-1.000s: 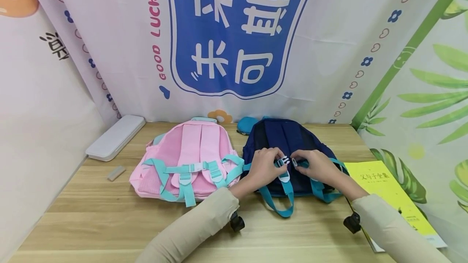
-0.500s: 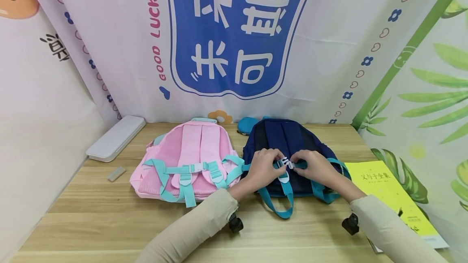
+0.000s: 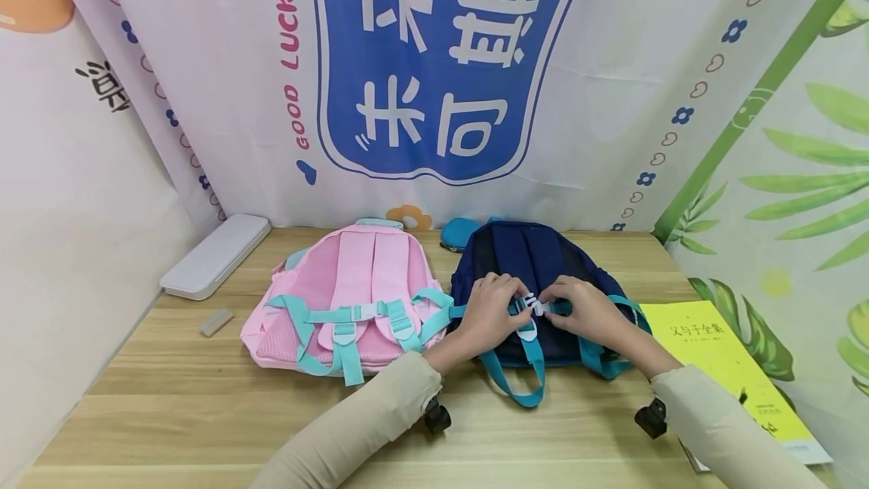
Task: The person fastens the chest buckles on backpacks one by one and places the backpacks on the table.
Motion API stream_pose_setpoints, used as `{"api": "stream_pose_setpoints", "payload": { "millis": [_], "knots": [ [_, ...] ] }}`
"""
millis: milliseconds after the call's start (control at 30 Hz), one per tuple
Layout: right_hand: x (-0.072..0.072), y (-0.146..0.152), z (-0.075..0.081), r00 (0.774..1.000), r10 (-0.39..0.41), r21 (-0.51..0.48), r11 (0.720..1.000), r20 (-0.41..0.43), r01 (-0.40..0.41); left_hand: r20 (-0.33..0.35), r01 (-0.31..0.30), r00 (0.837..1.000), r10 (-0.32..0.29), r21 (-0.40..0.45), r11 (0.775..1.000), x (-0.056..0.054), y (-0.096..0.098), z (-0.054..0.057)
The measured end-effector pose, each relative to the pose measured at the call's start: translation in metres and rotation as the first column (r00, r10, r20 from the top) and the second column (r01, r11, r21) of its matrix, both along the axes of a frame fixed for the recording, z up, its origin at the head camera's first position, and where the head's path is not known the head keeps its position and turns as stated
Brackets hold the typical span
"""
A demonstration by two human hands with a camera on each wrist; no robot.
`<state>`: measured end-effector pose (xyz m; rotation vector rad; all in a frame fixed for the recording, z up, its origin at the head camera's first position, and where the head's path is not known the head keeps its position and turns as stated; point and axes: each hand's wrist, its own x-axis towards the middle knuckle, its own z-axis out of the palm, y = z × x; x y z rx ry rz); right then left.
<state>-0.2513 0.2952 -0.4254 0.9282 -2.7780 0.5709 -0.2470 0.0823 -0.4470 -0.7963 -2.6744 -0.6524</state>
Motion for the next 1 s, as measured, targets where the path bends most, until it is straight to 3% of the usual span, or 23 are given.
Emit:
{"api": "stream_pose_setpoints", "payload": {
  "millis": [300, 867, 1000],
  "knots": [
    [0.002, 0.004, 0.001, 0.999, 0.002, 0.007, 1.000, -0.046, -0.002, 0.007, 0.014, 1.000, -0.014, 0.001, 1.000, -0.001, 0.000, -0.001],
    [0.007, 0.012, 0.011, 0.993, 0.015, -0.025, 1.000, -0.117, -0.018, -0.051, 0.020, 0.998, -0.022, -0.037, 0.999, -0.001, 0.004, 0.001],
    [0.007, 0.013, 0.014, 0.995, 0.000, -0.012, 1.000, -0.099, -0.001, -0.039, 0.022, 0.999, -0.023, -0.039, 0.999, -0.002, 0.005, 0.002]
  ]
}}
